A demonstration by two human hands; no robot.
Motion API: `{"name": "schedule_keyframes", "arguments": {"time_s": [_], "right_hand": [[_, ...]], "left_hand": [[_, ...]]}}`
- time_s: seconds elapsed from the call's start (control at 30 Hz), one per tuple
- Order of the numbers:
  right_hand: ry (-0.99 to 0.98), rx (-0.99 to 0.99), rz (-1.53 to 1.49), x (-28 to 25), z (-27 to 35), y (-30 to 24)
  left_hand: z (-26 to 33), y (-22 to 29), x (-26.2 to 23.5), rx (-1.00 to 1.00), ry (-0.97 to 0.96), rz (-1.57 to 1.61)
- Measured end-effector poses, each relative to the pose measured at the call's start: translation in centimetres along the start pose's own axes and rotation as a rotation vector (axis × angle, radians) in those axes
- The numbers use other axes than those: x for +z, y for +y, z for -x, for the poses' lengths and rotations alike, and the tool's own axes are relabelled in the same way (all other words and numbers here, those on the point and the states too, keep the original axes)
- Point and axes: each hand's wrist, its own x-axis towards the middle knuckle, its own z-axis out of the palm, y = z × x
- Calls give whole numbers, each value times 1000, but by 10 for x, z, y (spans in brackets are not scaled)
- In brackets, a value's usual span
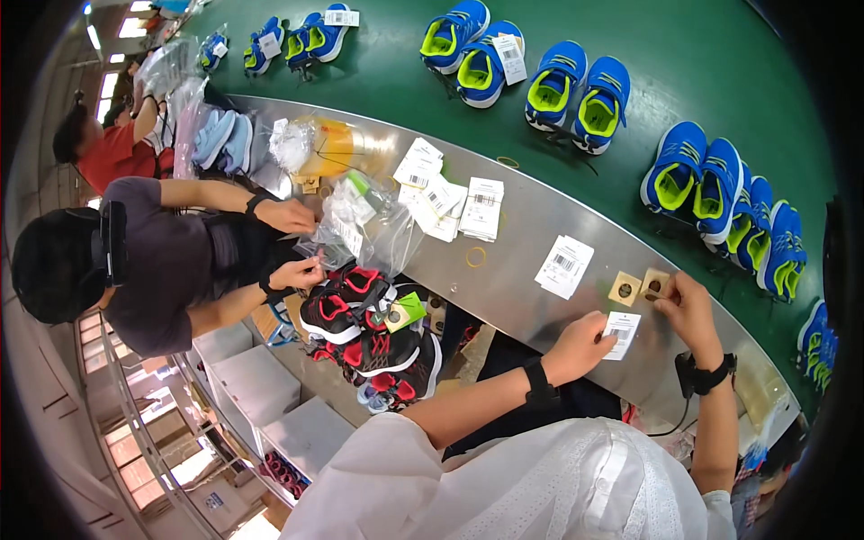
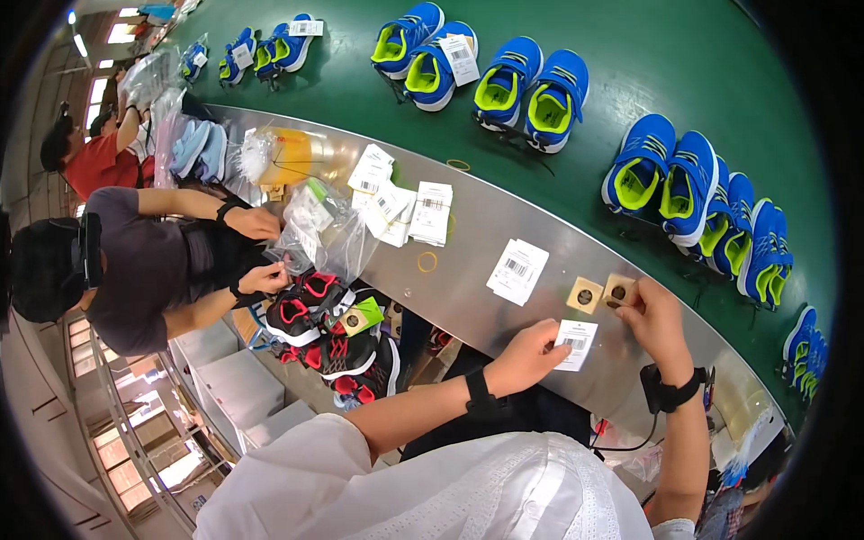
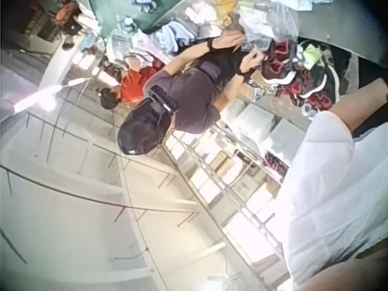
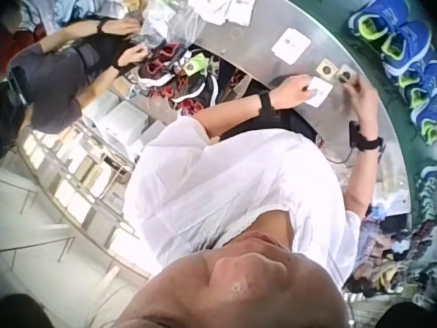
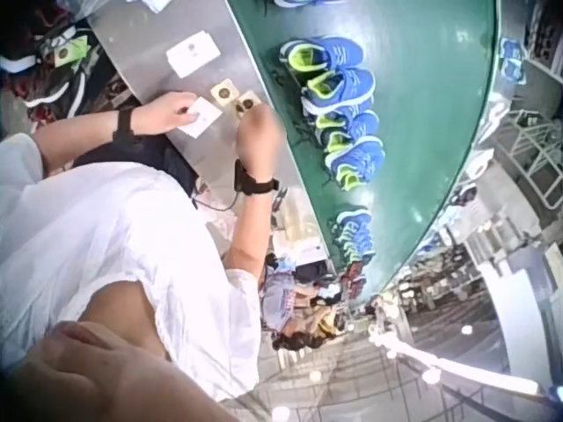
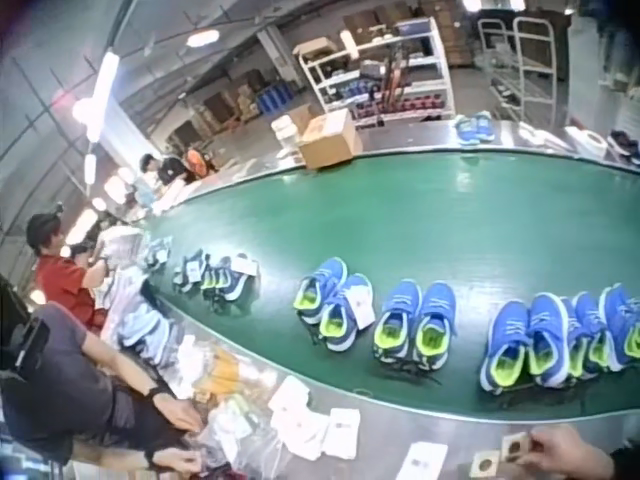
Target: The person attaches price tags to a series of athletic shoes moving along a conveyor belt. They pick up tags from a pile, align them with the shoes, and secure them to the laces or tongue of each shoe as it passes by. The process is repeated for multiple pairs of shoes in different colors.
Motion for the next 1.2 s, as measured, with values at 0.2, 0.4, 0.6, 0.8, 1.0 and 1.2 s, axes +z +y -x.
{"name": "schedule_keyframes", "arguments": {"time_s": [0.2,0.4,0.6,0.8,1.0,1.2], "right_hand": [[107,163,-463,-3,52,-5],[223,243,-995,14,98,-23],[358,153,-967,4,126,-12],[546,35,-607,-29,188,34],[1359,562,17,-94,329,139],[1097,355,496,-147,346,175]], "left_hand": [[13,17,6,-114,-16,483],[2,64,42,-227,6,574],[-11,74,86,-59,-1,415],[-15,87,142,-82,-106,186],[-33,84,202,48,-527,-113],[-71,121,333,807,-792,-478]]}}
